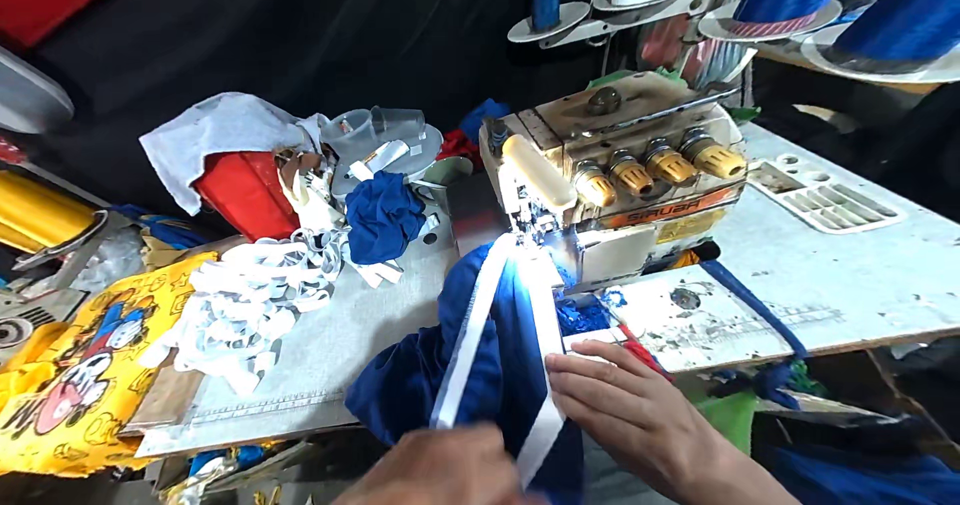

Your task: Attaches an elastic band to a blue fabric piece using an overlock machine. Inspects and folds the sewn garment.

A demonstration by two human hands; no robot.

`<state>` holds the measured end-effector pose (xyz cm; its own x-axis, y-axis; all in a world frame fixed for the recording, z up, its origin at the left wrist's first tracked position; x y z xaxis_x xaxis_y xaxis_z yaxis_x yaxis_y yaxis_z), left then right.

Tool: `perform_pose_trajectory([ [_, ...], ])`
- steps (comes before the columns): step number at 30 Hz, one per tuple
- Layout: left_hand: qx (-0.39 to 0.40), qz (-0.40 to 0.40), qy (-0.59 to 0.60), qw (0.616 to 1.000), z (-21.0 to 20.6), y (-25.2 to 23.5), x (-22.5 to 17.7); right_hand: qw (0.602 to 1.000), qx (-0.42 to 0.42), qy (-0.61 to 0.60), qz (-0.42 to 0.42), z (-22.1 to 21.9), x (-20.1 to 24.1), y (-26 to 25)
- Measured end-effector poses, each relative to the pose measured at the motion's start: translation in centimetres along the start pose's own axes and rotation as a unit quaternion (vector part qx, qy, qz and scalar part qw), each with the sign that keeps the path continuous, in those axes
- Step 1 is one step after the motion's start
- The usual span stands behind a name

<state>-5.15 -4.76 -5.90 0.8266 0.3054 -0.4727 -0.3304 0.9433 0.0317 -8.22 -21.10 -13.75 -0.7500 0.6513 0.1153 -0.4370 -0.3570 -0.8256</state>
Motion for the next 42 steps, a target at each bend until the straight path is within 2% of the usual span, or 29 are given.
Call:
perform_pose_trajectory([
  [2,-0.116,0.032,-0.043,0.992,-0.5,-3.1,2.4,1.0,-0.008,0.01,-0.01,-0.1,-0.3,0.3],
  [4,-0.265,0.011,-0.1,0.959,-0.2,-5.8,3.8,0.999,-0.025,0.001,-0.033,0.1,-0.6,0.0],
  [6,-0.33,0.021,-0.143,0.933,-0.3,-7.8,5.4,0.994,-0.054,-0.055,-0.074,0.7,-1.3,-0.3],
  [8,-0.349,0.039,-0.176,0.92,-0.5,-8.7,7.0,0.985,-0.072,-0.105,-0.118,1.6,-2.4,-0.8],
  [13,-0.346,0.03,-0.171,0.922,-0.8,-7.8,7.5,0.973,-0.109,-0.138,-0.152,3.7,-3.1,-3.0],
  [16,-0.333,0.029,-0.18,0.925,-0.9,-7.3,8.0,0.986,-0.068,-0.097,-0.119,2.7,-1.8,-3.1],
  [20,-0.27,0.011,-0.243,0.931,-0.8,-6.8,9.3,0.997,0.024,0.025,-0.069,-1.3,-0.9,-1.3],
  [22,-0.244,0.014,-0.264,0.933,-0.2,-6.6,9.6,0.997,0.014,0.016,-0.079,-1.7,-1.4,-0.7],
  [25,-0.23,0.04,-0.269,0.934,0.9,-6.8,8.9,0.989,-0.054,-0.075,-0.114,-0.5,-2.1,-1.0],
  [28,-0.244,0.085,-0.248,0.934,1.5,-8.0,7.6,0.974,-0.115,-0.134,-0.143,0.8,-2.9,-1.6],
  [31,-0.296,0.071,-0.243,0.921,0.9,-8.8,6.8,0.963,-0.142,-0.169,-0.154,2.7,-2.7,-2.4],
  [34,-0.302,0.075,-0.247,0.918,-0.3,-8.6,6.6,0.973,-0.11,-0.144,-0.14,2.9,-2.1,-2.4],
  [38,-0.3,0.095,-0.289,0.904,-1.6,-7.7,7.6,0.995,-0.036,-0.012,-0.094,-0.6,-0.9,-0.4],
  [42,-0.308,0.096,-0.295,0.899,-2.0,-7.5,7.6,0.993,-0.053,-0.022,-0.1,0.0,-0.7,-0.1],
])
Point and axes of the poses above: each hand's wrist, its own y-axis away from the middle knuckle, its own z-axis out of the back of the hand, x = y × z, the point moved 7 cm from there along -y, towards the middle knuckle, and after that the axes turned 1 degree about -y, right-handed, at the moved point
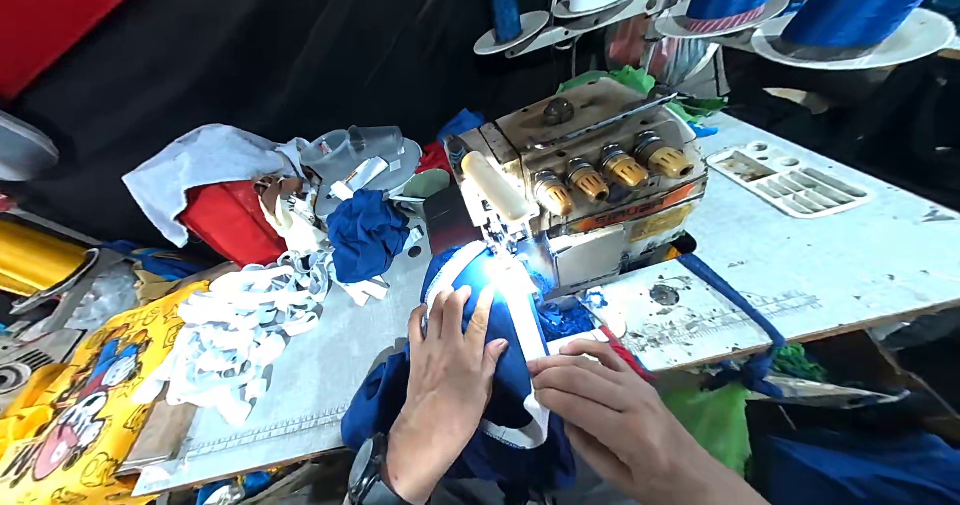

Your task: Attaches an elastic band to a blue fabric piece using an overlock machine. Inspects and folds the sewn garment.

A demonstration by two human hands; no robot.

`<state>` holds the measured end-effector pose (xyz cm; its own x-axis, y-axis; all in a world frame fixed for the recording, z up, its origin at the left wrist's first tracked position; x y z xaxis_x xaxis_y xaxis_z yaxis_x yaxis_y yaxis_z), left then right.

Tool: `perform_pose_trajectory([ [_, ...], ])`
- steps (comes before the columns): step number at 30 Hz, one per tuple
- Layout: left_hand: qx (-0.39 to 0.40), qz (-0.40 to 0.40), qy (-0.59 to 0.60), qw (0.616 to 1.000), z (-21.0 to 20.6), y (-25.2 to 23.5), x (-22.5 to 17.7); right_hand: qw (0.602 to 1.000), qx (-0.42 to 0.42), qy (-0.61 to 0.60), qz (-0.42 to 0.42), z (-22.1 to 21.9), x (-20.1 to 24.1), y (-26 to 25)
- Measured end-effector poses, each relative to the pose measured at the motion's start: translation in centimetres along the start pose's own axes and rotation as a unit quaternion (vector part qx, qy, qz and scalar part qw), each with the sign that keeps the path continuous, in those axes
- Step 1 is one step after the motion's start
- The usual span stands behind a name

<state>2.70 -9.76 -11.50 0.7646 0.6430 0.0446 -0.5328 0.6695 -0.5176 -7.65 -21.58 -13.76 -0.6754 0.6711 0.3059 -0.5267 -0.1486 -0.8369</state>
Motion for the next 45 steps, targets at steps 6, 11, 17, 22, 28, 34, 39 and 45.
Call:
perform_pose_trajectory([
  [6,0.005,0.004,-0.024,1.0,-0.2,0.4,-0.3,1.0,0.018,0.006,-0.021,0.1,-0.5,1.9],
  [11,0.022,0.01,0.039,0.999,-0.3,-0.4,0.5,1.0,0.009,-0.01,-0.021,0.3,-1.4,2.1],
  [17,0.026,0.025,0.092,0.995,-1.0,-2.0,2.0,1.0,0.004,-0.007,-0.011,0.1,-2.4,0.5],
  [22,0.048,0.031,0.121,0.991,-1.0,-3.0,2.9,1.0,-0.003,-0.015,-0.007,0.2,-3.3,-0.9],
  [28,0.058,0.011,0.155,0.986,-1.7,-5.2,5.0,0.999,-0.037,-0.004,-0.025,-0.2,-5.1,-2.2],
  [34,0.058,-0.001,0.163,0.985,-2.0,-7.5,7.3,0.997,-0.07,0.033,-0.01,-1.0,-6.4,-3.8],
  [39,-0.087,-0.071,0.183,0.977,1.5,-2.2,3.6,0.997,-0.078,0.012,-0.012,-1.2,-6.8,-3.8],
  [45,-0.019,-0.059,0.077,0.995,0.2,1.5,3.2,0.997,-0.074,0.011,0.008,-1.1,-6.7,-3.9],
])
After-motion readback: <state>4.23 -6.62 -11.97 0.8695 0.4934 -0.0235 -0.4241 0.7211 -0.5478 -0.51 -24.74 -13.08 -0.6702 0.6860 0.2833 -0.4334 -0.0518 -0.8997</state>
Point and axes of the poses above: each hand's wrist, its own y-axis away from the middle knuckle, its own z-axis out of the back of the hand, x = y × z, the point moved 7 cm from there along -y, towards the middle knuckle, and after that the axes turned 1 degree about -y, right-handed, at the moved point
